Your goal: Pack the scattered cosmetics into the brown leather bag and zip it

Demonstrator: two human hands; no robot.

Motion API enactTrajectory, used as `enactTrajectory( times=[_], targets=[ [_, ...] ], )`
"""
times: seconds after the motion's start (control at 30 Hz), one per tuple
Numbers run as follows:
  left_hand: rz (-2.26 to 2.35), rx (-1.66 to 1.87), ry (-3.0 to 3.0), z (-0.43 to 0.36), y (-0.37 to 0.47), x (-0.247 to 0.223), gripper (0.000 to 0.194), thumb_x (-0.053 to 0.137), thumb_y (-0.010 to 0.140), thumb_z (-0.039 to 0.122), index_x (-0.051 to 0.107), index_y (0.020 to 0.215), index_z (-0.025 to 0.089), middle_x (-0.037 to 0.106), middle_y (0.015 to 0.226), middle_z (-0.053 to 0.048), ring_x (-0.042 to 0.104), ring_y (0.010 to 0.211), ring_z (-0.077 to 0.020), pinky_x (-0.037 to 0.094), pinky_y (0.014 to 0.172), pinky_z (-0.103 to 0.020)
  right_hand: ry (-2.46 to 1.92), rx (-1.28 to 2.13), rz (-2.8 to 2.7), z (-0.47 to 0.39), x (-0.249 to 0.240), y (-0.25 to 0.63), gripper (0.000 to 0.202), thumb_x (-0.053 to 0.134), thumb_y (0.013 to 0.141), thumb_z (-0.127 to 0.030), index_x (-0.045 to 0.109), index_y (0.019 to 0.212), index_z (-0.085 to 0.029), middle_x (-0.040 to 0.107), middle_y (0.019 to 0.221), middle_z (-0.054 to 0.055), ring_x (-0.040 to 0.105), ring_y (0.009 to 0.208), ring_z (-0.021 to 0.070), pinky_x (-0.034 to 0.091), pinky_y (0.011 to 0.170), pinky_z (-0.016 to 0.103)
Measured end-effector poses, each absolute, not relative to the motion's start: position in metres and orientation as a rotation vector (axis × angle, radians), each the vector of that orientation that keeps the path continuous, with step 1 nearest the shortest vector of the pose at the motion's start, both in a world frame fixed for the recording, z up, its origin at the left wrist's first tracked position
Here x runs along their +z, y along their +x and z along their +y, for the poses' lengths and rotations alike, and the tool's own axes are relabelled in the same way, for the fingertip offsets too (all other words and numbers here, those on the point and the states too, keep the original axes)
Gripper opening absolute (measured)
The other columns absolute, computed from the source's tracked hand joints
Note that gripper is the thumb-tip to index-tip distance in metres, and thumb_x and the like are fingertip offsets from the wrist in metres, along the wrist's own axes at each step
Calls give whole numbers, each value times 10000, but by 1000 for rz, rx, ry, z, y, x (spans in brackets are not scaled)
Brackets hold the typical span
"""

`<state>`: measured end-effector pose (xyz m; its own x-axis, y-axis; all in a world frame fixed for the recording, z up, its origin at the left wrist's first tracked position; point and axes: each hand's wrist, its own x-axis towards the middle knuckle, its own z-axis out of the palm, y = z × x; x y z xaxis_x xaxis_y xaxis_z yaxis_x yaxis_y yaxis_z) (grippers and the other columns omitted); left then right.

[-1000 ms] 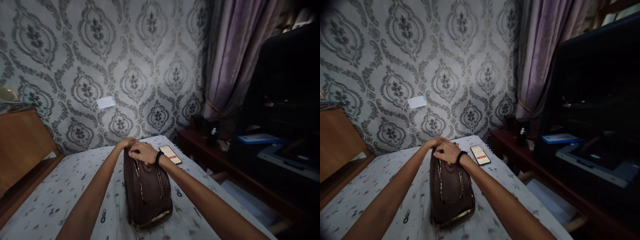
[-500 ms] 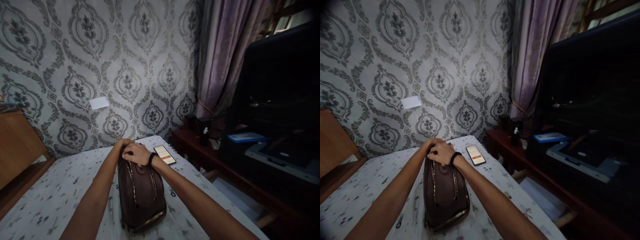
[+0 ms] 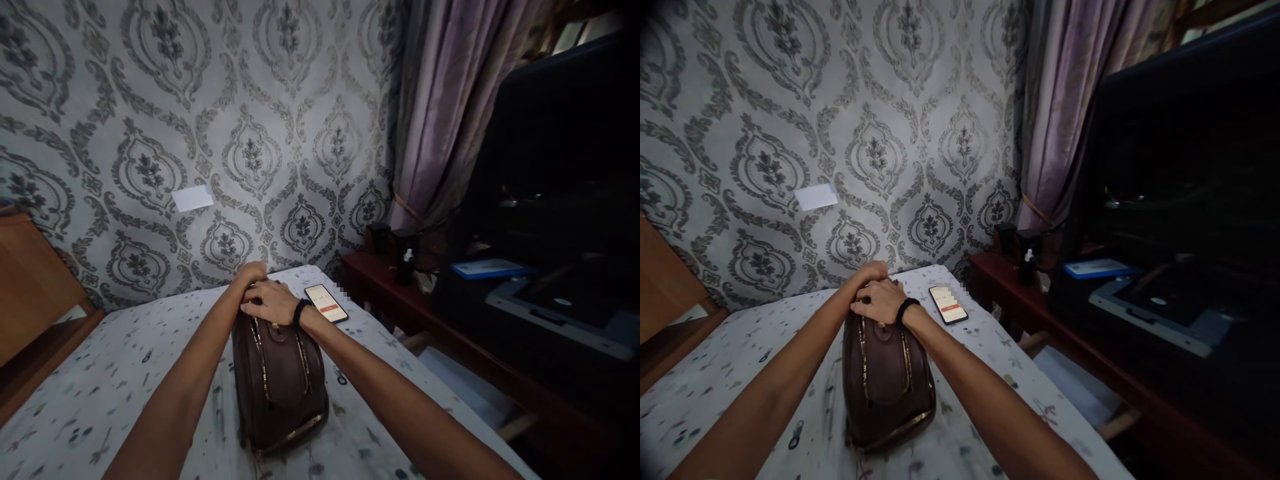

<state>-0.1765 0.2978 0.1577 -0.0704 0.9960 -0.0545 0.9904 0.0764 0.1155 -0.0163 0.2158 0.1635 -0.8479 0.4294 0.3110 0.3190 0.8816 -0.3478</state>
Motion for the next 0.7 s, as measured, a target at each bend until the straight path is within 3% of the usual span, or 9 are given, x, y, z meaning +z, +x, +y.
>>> enactTrajectory(
  times=[0.2,0.3,0.4,0.7],
  targets=[
    [2197,134,2082,282,-181,161,320,607,934,378,626,1158,150,641,1170,-74,642,1005,-222,558,857,-408,-609,424,-2681,211,169,-16,257,559,939,-418,750,1029,-271,702,1147,39,599,1114,252,432,868,356],
    [2173,253,2145,276,-185,163,238,646,881,368,694,885,134,689,887,-43,620,820,-174,501,742,-296,-630,426,-2688,207,172,-17,252,557,938,-401,751,1026,-266,712,1141,40,604,1118,263,436,866,368],
    [2137,366,2205,271,-187,165,222,663,800,335,682,668,158,635,643,-12,534,682,-153,383,622,-245,-649,421,-2698,204,176,-17,267,547,939,-407,751,1033,-263,705,1172,43,598,1136,283,439,868,387],
    [1943,548,2226,269,-193,168,255,668,720,388,644,596,167,512,535,29,428,589,-132,272,558,-254,-641,459,-2703,205,173,-18,328,512,956,-460,741,1048,-245,686,1182,68,583,1143,284,423,923,410]
  ],
)
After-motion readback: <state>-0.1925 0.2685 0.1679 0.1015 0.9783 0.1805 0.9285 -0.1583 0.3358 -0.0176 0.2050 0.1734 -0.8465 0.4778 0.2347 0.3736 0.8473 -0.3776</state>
